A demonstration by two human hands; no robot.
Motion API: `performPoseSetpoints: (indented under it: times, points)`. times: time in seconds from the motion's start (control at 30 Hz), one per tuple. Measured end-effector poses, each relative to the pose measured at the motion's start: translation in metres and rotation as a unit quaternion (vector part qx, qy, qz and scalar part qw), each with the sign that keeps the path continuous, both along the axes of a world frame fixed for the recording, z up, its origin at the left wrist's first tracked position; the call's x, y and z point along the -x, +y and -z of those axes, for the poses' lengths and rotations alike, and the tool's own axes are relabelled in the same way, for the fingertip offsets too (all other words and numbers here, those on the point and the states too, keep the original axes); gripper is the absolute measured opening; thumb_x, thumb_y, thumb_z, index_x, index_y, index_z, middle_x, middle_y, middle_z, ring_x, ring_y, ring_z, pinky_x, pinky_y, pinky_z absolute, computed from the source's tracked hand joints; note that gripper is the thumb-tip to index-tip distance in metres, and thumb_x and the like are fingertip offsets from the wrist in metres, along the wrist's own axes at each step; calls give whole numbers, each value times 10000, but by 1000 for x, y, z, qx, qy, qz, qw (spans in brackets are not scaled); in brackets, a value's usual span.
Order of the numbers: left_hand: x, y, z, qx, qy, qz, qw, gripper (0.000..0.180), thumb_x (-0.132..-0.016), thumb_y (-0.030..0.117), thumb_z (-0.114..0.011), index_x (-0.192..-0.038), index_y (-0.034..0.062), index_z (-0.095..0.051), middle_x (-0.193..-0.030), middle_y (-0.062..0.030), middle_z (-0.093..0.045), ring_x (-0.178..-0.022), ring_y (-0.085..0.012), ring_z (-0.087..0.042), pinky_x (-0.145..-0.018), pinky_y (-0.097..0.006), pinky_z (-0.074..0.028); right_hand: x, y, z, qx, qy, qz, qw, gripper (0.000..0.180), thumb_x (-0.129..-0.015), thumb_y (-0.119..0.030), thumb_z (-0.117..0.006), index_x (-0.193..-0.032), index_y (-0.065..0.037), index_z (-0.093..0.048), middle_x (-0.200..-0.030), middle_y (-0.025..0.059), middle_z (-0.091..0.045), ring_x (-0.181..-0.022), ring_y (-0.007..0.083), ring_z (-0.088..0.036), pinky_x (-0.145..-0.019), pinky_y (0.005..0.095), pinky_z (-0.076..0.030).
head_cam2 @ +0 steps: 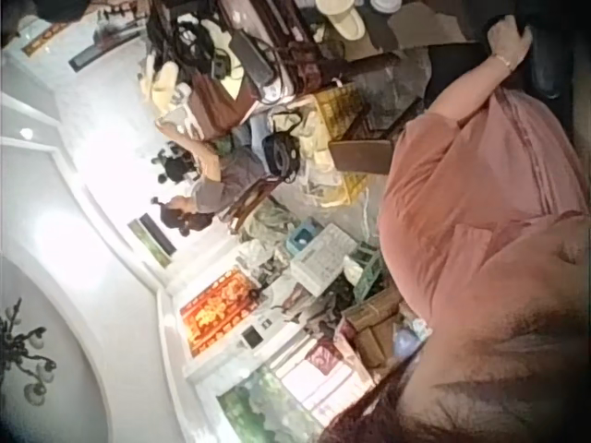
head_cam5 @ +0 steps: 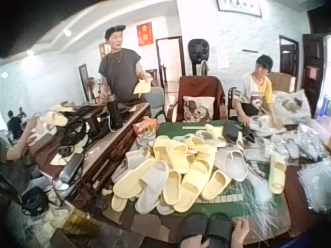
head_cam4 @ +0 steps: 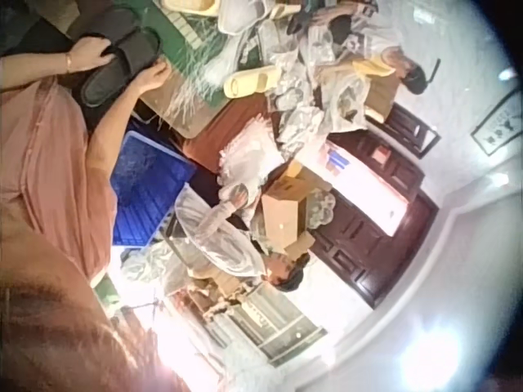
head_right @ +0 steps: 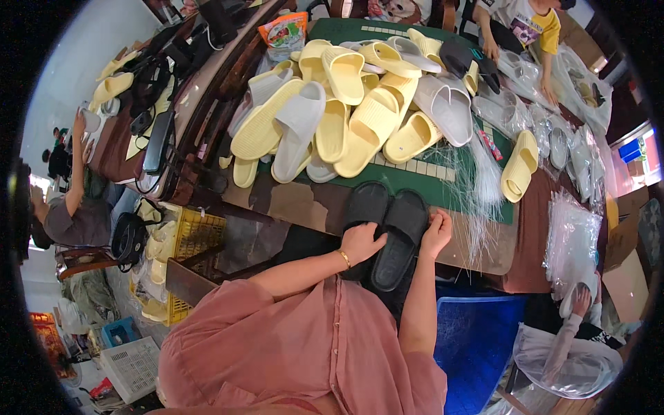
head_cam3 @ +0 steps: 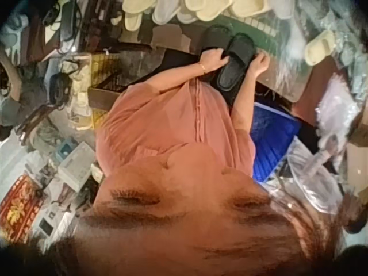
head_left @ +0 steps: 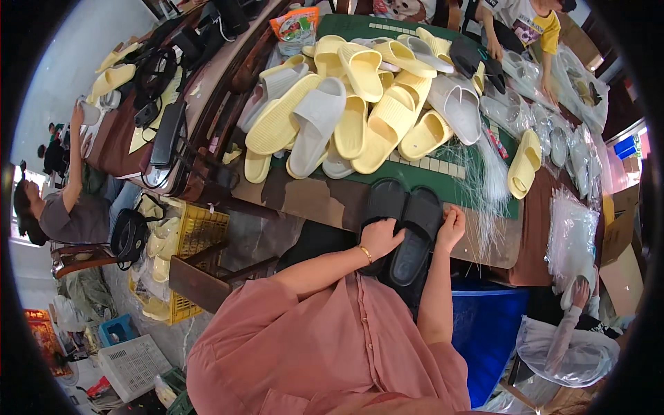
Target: The person fastens pairs of slide sandals together by threading plastic ties through them by hand.
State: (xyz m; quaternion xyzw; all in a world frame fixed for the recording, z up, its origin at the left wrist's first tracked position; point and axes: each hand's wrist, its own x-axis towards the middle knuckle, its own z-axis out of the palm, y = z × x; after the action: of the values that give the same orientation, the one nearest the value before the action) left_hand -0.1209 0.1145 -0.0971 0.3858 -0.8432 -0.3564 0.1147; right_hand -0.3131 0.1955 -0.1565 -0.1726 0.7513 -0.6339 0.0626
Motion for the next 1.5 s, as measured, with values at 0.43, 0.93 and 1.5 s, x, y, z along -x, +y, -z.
performPoseSetpoints:
  times: [0.43, 0.93, 1.5]
  points:
    - [-27, -98, -120, 199, 180, -52, 962, 207, -710, 180, -646, -624, 39, -520, -593, -162, -547, -562, -351, -570, -518, -432, -461, 5, 4, 12, 21, -15, -14, 1000, 173, -938, -132, -506, -994, -7, -612, -806, 33, -617, -701, 100, -557, -637, 235, -461]
    - [-9, -131, -97, 211, 184, -44, 959, 294, -828, 95, -616, -1115, 47, -572, -710, -96, -581, -603, -231, -575, -574, -338, -472, 12, 0, -8, -11, -58, -42, 997, 160, -893, -118, -541, -966, -14, -639, -833, 79, -647, -732, 121, -589, -666, 269, -474]
    - [-17, -49, 46, 194, 75, 96, 974, 153, -841, 165, -583, -959, 72, -612, -888, -110, -646, -780, -296, -623, -682, -388, -509, 243, 58, -23, -75, -84, 209, 971, 373, -773, -152, -623, -1104, 11, -577, -954, 167, -637, -867, 252, -630, -766, 375, -492]
